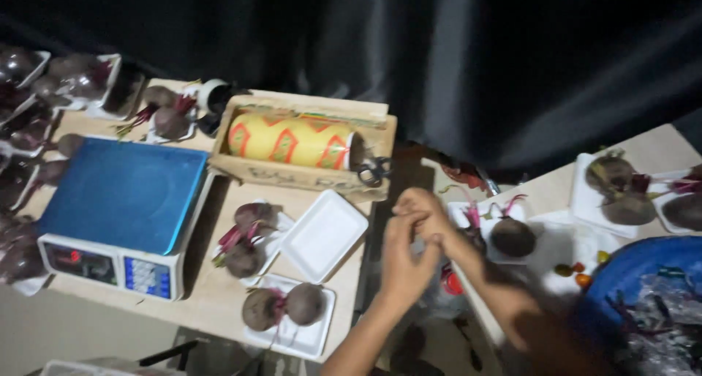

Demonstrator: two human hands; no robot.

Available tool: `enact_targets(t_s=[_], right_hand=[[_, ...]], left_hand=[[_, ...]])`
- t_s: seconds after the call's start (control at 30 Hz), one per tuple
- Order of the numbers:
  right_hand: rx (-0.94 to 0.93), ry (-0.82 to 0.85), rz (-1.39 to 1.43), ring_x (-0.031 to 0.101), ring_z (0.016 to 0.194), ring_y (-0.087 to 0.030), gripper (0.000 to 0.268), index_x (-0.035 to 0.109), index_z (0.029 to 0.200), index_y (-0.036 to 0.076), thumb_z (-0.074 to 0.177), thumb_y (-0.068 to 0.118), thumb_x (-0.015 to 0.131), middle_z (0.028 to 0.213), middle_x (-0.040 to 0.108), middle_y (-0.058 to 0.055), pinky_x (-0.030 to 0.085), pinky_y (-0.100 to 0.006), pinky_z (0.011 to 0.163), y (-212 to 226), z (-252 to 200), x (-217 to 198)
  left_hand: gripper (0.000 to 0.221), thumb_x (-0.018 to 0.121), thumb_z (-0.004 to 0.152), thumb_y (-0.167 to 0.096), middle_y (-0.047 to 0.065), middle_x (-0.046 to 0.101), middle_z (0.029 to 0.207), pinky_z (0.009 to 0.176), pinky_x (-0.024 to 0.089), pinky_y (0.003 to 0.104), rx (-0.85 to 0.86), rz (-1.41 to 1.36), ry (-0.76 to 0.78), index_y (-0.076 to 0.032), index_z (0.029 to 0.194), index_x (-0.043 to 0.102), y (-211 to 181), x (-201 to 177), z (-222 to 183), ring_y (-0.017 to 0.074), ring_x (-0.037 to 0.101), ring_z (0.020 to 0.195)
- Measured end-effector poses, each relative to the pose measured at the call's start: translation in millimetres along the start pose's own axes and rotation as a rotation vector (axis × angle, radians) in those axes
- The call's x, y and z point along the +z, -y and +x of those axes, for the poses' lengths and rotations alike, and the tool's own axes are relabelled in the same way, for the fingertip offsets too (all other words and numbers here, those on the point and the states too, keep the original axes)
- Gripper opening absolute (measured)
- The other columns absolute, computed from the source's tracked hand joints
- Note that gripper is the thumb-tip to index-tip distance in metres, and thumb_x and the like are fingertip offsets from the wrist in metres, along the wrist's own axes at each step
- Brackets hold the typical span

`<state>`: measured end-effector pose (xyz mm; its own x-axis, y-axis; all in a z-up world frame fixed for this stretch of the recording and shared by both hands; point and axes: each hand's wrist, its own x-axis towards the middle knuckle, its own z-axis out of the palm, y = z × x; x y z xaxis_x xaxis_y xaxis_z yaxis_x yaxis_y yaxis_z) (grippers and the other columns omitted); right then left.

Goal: The person weighs several beets on a digital scale and then wraps a single beet in plastic film.

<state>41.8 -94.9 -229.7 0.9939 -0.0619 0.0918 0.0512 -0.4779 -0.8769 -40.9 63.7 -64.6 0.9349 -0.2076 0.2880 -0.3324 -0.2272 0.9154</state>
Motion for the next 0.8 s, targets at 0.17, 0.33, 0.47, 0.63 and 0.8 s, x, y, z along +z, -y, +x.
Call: enact_targets(t_s=[0.17,0.33,0.47,0.63,0.8], right_hand=[[-0.088,0.155,-0.369,0.070,0.092,-0.030,0.044,0.065,0.122,0.015,0.080,0.022,0.074,0.117,0.064,-0.012,0.052,-0.042,0.087,36.4,14.0,100.0],[0.055,0.207,-0.547,0.070,0.100,-0.034,0.051,0.062,0.128,0.018,0.079,0.011,0.072,0.114,0.072,-0.008,0.054,-0.047,0.082,44.8,27.2,115.6],[0.248,0.192,-0.675,0.070,0.096,-0.035,0.019,0.069,0.096,0.018,0.079,0.027,0.067,0.101,0.076,-0.008,0.051,-0.048,0.080,55.7,28.3,108.9],[0.316,0.090,-0.343,0.071,0.085,-0.016,0.022,0.072,0.101,0.014,0.080,0.019,0.074,0.094,0.077,-0.004,0.049,-0.031,0.075,86.8,20.3,73.1],[0.206,-0.092,0.148,0.046,0.047,-0.011,0.021,0.055,0.085,0.010,0.089,0.009,0.075,0.057,0.045,-0.001,0.039,-0.027,0.040,171.8,4.3,79.5]], left_hand=[[0.044,0.067,0.085,-0.018,0.015,0.061,0.119,0.103,0.044,0.040,-0.076,0.135,-0.174,-0.005,0.126,0.058,78.6,-87.5,-48.9,0.0307,0.058,0.115],[0.044,0.067,0.085,-0.023,0.008,0.058,0.121,0.093,0.051,0.035,-0.338,0.116,-0.182,-0.013,0.127,0.058,103.8,-148.2,-72.7,0.0209,0.065,0.108],[0.042,0.066,0.086,-0.024,0.007,0.057,0.121,0.091,0.051,0.034,-0.405,0.053,-0.154,-0.014,0.126,0.060,103.9,-194.6,-72.4,0.0186,0.064,0.102],[0.039,0.067,0.085,-0.022,0.004,0.061,0.118,0.089,0.055,0.033,-0.437,0.036,-0.191,-0.018,0.124,0.062,118.0,-244.1,-70.0,0.0162,0.067,0.103],[0.068,0.074,0.079,-0.035,0.006,0.066,0.122,0.090,0.053,0.030,-0.563,-0.117,-0.092,-0.019,0.140,0.051,121.8,-287.5,-61.3,0.0142,0.070,0.089]])
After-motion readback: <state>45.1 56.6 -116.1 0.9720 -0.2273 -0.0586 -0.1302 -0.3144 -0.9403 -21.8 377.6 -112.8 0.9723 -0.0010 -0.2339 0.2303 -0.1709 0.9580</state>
